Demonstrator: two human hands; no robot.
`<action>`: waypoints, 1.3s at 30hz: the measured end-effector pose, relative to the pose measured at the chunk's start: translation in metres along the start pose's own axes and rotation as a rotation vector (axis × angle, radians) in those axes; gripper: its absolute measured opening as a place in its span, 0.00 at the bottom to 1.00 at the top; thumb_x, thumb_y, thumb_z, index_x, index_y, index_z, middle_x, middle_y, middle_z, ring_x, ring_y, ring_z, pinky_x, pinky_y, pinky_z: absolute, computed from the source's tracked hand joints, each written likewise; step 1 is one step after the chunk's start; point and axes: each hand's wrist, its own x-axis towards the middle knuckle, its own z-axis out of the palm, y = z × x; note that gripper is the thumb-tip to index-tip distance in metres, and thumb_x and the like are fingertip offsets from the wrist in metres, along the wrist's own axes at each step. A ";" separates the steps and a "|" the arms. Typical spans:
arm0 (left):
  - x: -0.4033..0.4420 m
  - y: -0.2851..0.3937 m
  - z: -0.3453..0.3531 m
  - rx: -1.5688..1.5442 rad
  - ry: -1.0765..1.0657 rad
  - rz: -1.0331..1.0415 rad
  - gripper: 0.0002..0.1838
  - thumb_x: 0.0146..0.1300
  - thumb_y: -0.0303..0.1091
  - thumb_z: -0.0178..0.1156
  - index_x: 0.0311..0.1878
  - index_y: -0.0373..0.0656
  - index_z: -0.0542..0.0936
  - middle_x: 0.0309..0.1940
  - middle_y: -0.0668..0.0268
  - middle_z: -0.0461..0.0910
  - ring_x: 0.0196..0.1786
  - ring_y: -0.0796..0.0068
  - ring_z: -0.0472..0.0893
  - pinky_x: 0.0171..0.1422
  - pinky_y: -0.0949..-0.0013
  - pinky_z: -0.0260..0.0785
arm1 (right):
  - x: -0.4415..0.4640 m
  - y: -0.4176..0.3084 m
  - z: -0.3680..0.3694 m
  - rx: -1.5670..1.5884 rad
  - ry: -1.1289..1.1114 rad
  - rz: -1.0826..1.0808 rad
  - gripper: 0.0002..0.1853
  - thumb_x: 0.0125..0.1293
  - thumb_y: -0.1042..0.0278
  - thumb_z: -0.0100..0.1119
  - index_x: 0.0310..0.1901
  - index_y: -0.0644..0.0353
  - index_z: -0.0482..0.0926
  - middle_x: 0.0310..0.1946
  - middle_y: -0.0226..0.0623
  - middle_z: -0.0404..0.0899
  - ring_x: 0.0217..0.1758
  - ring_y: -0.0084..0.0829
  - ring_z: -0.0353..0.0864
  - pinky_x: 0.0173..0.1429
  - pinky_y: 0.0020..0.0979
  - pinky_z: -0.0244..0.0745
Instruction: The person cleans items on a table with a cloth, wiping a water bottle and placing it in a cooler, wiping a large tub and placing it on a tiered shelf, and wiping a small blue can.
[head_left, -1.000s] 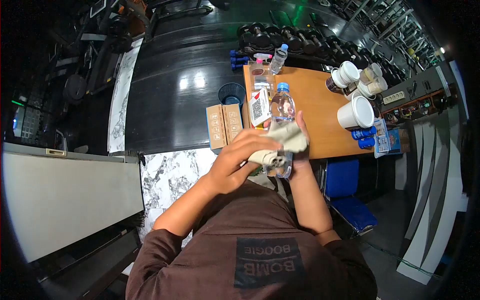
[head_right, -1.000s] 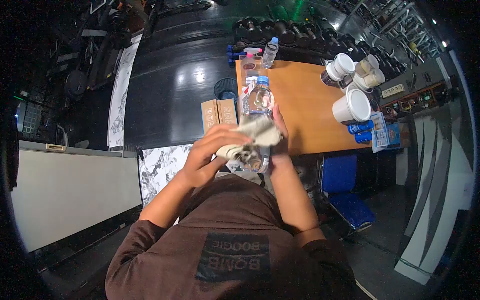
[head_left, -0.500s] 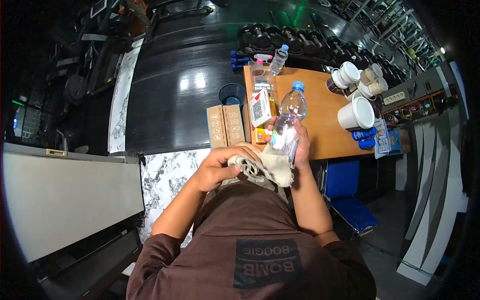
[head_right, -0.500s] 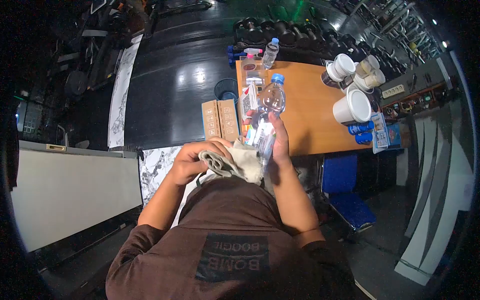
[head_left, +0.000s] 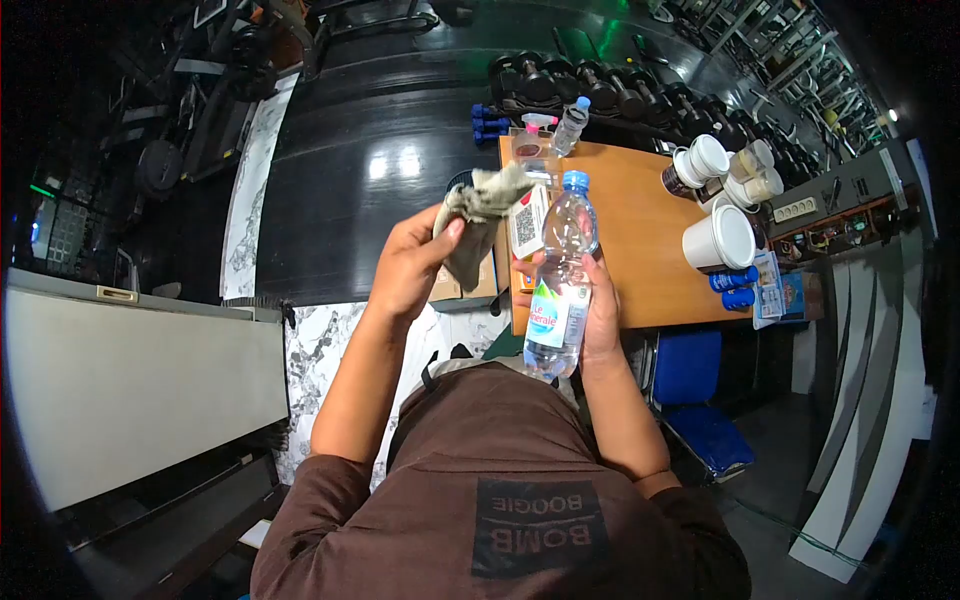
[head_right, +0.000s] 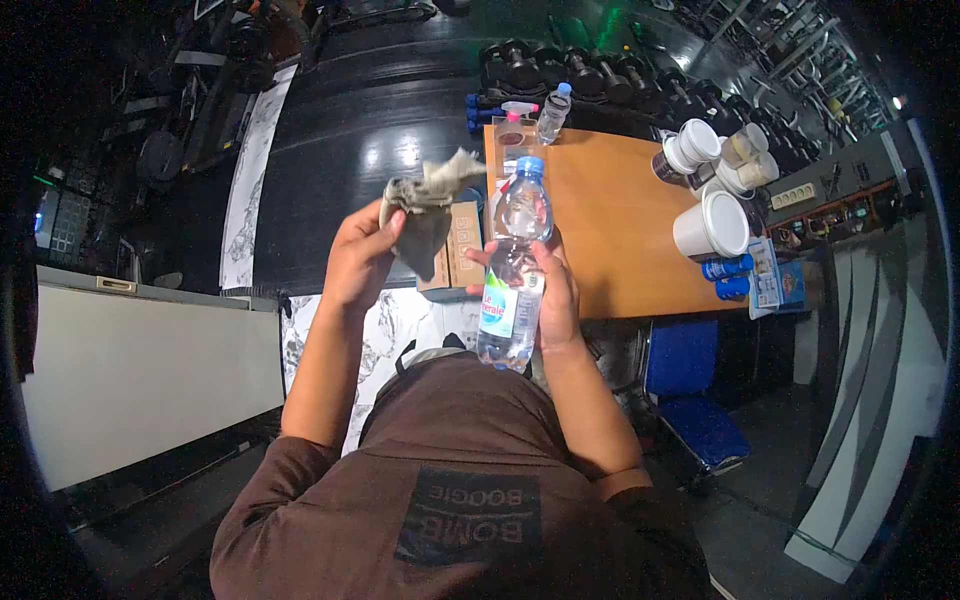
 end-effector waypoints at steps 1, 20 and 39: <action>0.006 0.003 0.003 -0.001 0.002 0.003 0.17 0.79 0.33 0.57 0.63 0.33 0.81 0.53 0.66 0.85 0.56 0.79 0.79 0.66 0.70 0.68 | -0.001 0.000 0.002 0.038 -0.059 0.036 0.31 0.80 0.45 0.45 0.63 0.70 0.73 0.53 0.51 0.82 0.62 0.51 0.84 0.48 0.48 0.91; 0.019 -0.038 0.037 0.363 -0.265 0.388 0.18 0.68 0.25 0.60 0.61 0.36 0.80 0.60 0.59 0.81 0.68 0.59 0.75 0.75 0.57 0.64 | -0.016 0.019 -0.019 0.353 -0.071 0.327 0.27 0.78 0.45 0.44 0.62 0.58 0.76 0.48 0.49 0.85 0.44 0.45 0.88 0.39 0.49 0.84; -0.007 -0.034 0.056 0.800 -0.264 0.505 0.29 0.58 0.17 0.59 0.65 0.40 0.80 0.67 0.60 0.80 0.80 0.50 0.66 0.84 0.49 0.54 | -0.006 0.041 -0.036 0.411 0.074 0.170 0.34 0.78 0.39 0.41 0.69 0.61 0.72 0.59 0.43 0.81 0.59 0.39 0.84 0.63 0.42 0.83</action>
